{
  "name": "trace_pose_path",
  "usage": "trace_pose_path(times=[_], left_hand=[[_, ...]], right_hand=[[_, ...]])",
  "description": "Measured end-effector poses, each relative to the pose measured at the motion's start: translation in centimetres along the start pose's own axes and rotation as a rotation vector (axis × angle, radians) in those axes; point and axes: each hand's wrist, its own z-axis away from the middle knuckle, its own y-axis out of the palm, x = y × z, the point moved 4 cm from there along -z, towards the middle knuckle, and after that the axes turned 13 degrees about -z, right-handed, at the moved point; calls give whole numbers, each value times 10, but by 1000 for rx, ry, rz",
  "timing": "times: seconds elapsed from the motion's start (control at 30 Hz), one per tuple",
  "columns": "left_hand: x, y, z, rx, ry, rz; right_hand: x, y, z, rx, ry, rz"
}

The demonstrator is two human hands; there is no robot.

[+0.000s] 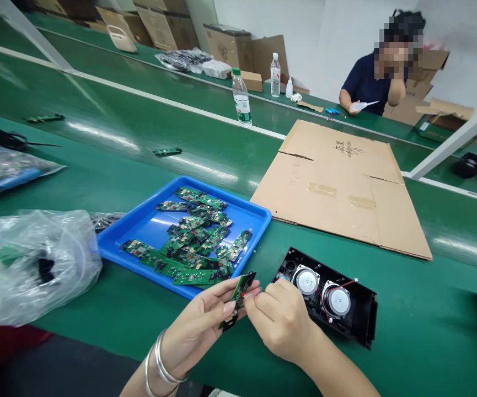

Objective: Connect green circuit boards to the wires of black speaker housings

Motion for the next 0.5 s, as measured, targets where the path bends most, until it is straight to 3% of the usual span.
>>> trace_pose_path(times=[0.17, 0.5], left_hand=[[2, 1, -1, 23, 16, -61], [18, -1, -3, 108, 109, -123]], right_hand=[[4, 0, 6, 7, -62, 34], [1, 3, 28, -108, 57, -91]])
